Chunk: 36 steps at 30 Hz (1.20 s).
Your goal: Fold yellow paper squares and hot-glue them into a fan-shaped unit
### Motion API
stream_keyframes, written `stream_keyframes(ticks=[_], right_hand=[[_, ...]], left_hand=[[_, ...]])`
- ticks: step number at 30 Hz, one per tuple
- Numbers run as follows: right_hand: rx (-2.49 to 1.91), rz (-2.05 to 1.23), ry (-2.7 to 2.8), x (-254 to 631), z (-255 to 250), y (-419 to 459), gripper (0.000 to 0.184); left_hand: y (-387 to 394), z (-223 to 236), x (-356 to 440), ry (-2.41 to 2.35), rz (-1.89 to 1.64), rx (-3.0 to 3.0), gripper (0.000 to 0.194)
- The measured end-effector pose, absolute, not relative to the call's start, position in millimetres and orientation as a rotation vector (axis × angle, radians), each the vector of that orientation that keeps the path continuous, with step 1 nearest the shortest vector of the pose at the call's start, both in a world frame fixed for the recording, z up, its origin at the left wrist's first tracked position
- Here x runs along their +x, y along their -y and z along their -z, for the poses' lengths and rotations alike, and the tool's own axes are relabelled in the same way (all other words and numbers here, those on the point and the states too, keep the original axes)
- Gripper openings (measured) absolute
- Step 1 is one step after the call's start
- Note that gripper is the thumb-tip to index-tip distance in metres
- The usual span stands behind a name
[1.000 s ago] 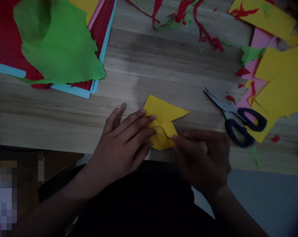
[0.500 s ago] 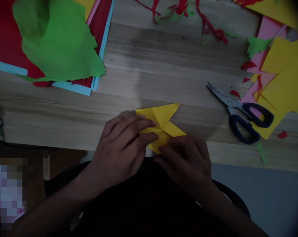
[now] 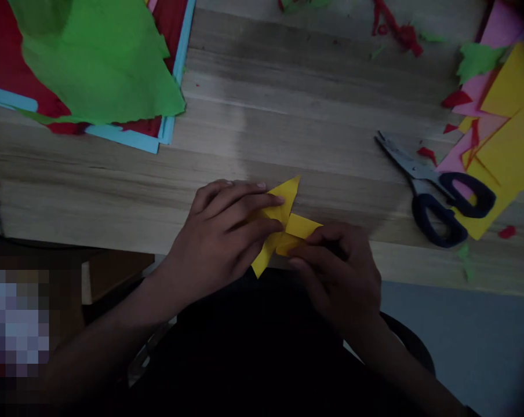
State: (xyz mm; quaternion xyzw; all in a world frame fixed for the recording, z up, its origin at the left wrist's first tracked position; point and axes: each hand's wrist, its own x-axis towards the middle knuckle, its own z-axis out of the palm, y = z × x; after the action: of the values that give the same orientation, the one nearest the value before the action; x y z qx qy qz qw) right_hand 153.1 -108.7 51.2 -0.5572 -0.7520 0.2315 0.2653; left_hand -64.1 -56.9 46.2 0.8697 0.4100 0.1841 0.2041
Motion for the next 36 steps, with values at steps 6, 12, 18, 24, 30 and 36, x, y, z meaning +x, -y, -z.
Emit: stream_keyframes(ticks=[6,12,18,24,30,36], right_hand=[[-1.582,-0.556,2.001,144.3,-49.8,100.3,0.004],[-1.619,-0.522,2.012,142.3,-47.0,100.0,0.011],[-1.683,-0.451,2.029,142.8,-47.2,101.2,0.009],[-1.638,-0.385,2.081,147.0,-47.0,104.0,0.008],[-1.547,-0.373,2.205,157.0,-49.4,105.9,0.023],[-1.703,-0.292,2.068,157.0,-54.0,97.4,0.025]], left_hand=[[56.8,-44.8,-65.5,-1.113,-0.536,2.436,0.026],[57.5,-46.5,-67.5,-1.103,-0.559,2.422,0.02],[64.2,-49.9,-69.9,-1.087,-0.605,2.468,0.023],[72.3,-53.9,-66.6,-1.064,-0.598,2.47,0.024],[77.0,-52.5,-65.2,-1.049,-0.537,2.468,0.031],[59.3,-54.1,-67.6,-0.975,-0.526,2.464,0.019]])
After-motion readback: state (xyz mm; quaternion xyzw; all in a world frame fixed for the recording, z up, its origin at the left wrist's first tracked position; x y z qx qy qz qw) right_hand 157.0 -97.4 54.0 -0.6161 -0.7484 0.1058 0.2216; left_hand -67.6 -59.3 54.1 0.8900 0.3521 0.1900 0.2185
